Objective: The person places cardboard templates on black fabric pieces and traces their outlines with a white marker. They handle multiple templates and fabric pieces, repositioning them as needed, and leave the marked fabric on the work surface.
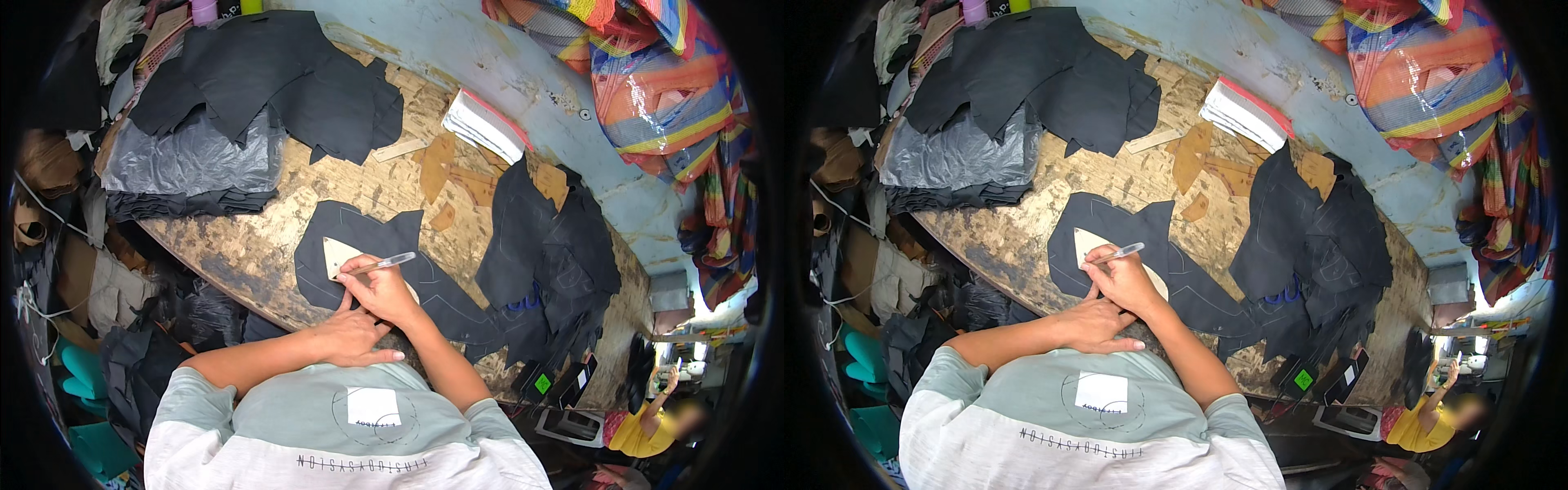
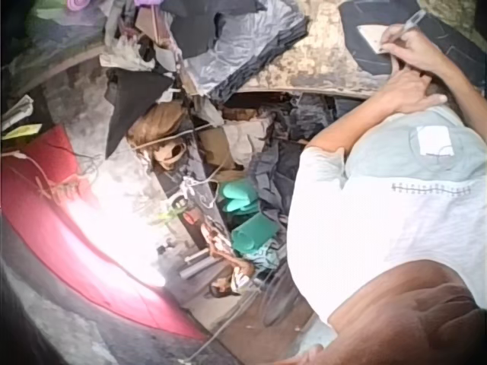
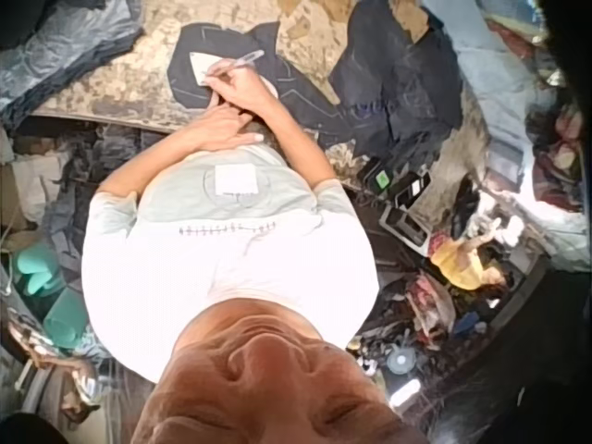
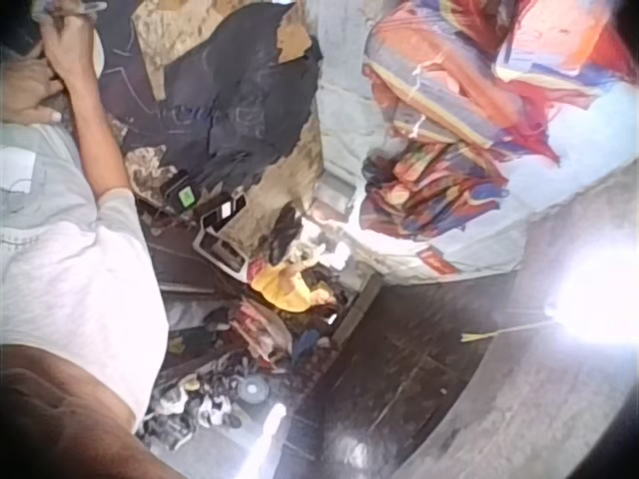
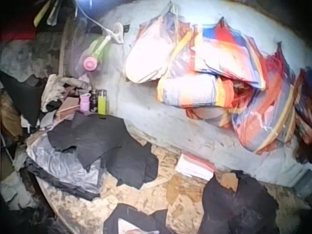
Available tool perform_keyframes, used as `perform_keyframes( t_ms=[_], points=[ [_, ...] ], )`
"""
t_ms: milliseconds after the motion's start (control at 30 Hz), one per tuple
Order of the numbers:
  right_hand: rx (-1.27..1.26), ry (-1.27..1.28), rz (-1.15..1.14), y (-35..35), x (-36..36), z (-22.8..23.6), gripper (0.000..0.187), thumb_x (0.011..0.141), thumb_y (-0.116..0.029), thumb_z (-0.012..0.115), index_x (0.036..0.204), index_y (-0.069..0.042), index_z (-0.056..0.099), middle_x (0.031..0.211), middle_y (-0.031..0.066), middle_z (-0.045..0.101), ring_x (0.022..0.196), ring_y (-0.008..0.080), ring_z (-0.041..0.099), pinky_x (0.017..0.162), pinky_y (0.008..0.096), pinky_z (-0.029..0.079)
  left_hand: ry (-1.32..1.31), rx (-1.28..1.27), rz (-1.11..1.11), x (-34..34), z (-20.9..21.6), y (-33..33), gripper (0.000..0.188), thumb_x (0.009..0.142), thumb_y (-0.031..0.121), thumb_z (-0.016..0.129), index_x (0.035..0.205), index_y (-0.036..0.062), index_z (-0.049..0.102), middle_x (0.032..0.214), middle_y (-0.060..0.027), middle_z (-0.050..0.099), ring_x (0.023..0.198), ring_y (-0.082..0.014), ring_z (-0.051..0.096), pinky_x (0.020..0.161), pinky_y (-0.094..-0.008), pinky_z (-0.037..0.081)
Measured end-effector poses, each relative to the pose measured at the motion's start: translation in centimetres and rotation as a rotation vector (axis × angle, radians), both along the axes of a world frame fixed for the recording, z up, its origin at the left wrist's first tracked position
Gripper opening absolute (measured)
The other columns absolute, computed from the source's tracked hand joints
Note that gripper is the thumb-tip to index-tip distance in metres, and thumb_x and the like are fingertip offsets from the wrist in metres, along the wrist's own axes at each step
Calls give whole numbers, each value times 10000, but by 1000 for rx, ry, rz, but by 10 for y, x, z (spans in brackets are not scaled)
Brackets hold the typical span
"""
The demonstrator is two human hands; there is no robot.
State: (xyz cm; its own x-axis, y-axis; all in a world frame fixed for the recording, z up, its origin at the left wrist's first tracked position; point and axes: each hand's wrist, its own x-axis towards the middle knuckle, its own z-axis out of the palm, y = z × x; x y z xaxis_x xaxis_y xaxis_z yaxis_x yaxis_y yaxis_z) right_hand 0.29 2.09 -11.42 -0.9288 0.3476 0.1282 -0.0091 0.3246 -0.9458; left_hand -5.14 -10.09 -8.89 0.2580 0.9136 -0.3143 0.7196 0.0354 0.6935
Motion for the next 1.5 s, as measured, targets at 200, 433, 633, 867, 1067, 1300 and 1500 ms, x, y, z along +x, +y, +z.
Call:
perform_keyframes(
  t_ms=[200,433,633,867,1067,1300,1500],
  points=[
    [222,-48,116,0,-14,6,145,808,-115,679,841,26,664,833,130,668,741,268,647,669,334,517,-7,-70,-29,-2,-2,3,874,908,657,310,1310,-115,384,1246,-342,479,1258,-454,390,1070,-591,188],
    [323,61,21,7,-55,4,119,808,-65,632,781,51,625,776,168,639,704,353,620,669,390,496,51,38,32,2,-2,2,954,884,687,326,1391,-116,240,1438,-303,275,1392,-419,153,1067,-673,64],
    [269,58,-100,4,-62,-4,82,813,-59,630,799,19,613,814,165,617,751,349,621,669,392,498,47,-27,10,-2,0,4,978,868,702,345,1410,-101,210,1452,-290,261,1404,-407,123,1055,-694,35],
    [330,-82,-261,22,12,12,86,813,-73,658,839,3,630,813,162,638,711,324,637,620,362,506,134,65,61,-2,-3,6,988,848,719,371,1384,-107,296,1469,-259,268,1405,-371,166,1053,-687,99],
    [522,-150,-467,9,86,19,77,808,-50,658,824,19,627,770,171,636,657,323,636,580,352,497,196,85,39,-1,-4,6,983,839,723,380,1351,-116,357,1478,-226,278,1405,-348,183,1041,-684,151],
    [171,-204,-318,-8,93,29,129,819,-75,667,891,29,638,812,154,676,684,257,663,623,327,514,-19,115,191,-26,-7,15,728,920,546,422,1348,-43,417,1395,-226,415,1320,-354,367,1050,-585,273],
    [73,36,-156,-21,28,-11,99,838,-65,671,917,-10,647,871,131,683,765,205,673,683,306,527,-1039,-152,770,-93,-34,28,620,1006,458,305,1463,45,228,1257,-209,517,1105,-250,578,904,-340,499]
  ],
)
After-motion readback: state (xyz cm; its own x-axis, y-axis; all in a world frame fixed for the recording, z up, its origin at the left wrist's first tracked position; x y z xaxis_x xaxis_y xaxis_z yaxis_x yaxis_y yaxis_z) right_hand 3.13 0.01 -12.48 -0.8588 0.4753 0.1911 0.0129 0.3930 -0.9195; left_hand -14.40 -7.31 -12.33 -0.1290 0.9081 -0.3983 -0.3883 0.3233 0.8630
